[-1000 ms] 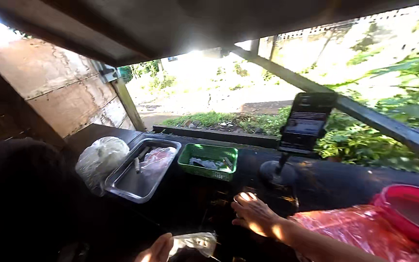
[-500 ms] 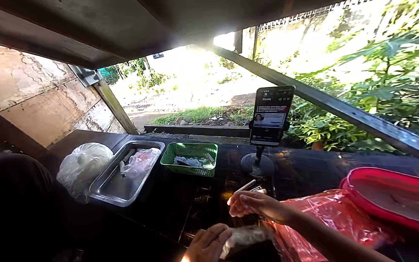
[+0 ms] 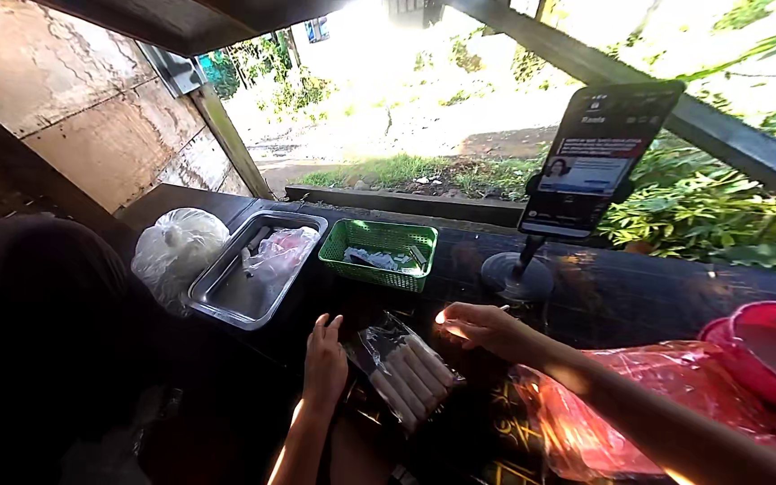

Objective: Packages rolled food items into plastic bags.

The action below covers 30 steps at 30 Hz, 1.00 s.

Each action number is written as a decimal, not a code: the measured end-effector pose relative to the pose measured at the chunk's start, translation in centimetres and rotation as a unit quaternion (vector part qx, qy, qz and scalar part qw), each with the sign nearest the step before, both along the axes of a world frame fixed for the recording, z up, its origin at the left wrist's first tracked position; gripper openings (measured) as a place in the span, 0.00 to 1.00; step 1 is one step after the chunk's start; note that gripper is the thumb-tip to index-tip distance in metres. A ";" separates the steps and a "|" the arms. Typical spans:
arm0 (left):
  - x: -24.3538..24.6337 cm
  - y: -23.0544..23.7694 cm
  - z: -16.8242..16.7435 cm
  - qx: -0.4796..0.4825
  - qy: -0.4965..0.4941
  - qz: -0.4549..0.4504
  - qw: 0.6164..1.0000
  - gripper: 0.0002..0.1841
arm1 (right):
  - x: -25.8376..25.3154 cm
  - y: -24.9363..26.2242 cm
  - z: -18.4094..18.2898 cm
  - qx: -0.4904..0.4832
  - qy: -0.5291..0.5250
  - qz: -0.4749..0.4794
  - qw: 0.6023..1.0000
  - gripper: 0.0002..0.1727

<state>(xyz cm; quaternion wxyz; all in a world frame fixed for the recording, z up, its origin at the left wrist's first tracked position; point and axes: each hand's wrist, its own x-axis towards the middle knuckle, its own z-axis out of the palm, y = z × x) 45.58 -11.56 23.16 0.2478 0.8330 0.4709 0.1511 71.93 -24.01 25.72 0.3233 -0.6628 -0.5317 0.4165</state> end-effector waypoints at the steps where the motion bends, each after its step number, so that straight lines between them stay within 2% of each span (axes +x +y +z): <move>1: 0.1 -0.3 -0.5 0.062 -0.016 -0.006 0.998 0.22 | 0.2 0.2 0.4 0.025 -0.032 0.011 0.999 0.14; 2: 0.2 -0.9 -0.7 0.112 -0.039 -0.031 0.992 0.20 | 0.4 0.5 1.0 0.049 -0.059 0.018 0.997 0.13; 4: 0.9 -2.6 -0.7 0.153 -0.077 -0.127 0.977 0.20 | 0.8 1.8 2.5 0.095 -0.096 0.012 0.991 0.12; 7: 2.3 -4.4 -2.4 0.203 -0.066 -0.289 0.933 0.28 | 1.3 5.0 4.4 0.137 -0.140 -0.011 0.981 0.12; 9: 2.9 -4.4 -3.3 0.184 -0.027 -0.336 0.923 0.33 | 1.3 7.7 5.4 0.117 -0.176 -0.007 0.978 0.13; 10: 3.1 -4.1 -3.3 0.136 -0.003 -0.350 0.927 0.34 | 1.3 9.2 5.8 0.093 -0.193 0.005 0.977 0.14; 13: 3.5 -2.8 -3.3 0.028 0.024 -0.356 0.934 0.37 | 0.7 13.8 5.8 0.026 -0.232 0.047 0.971 0.16; 19: 3.6 -1.8 -4.0 0.031 -0.028 -0.367 0.929 0.32 | -0.5 21.4 4.5 -0.042 -0.293 0.139 0.945 0.19; 23: 3.5 -1.2 -4.3 0.018 -0.059 -0.377 0.924 0.32 | -1.6 24.7 3.0 -0.037 -0.322 0.247 0.913 0.30; 24: 3.2 -0.8 -4.4 0.020 -0.080 -0.373 0.924 0.31 | -1.9 25.2 2.9 -0.046 -0.345 0.275 0.896 0.28; 27: 2.0 0.6 -5.3 0.075 -0.168 -0.306 0.934 0.26 | -2.3 24.9 3.7 -0.087 -0.403 0.290 0.864 0.14; 30: 1.3 1.7 -6.2 0.118 -0.266 -0.214 0.932 0.26 | -1.1 24.2 4.5 -0.135 -0.416 0.248 0.864 0.13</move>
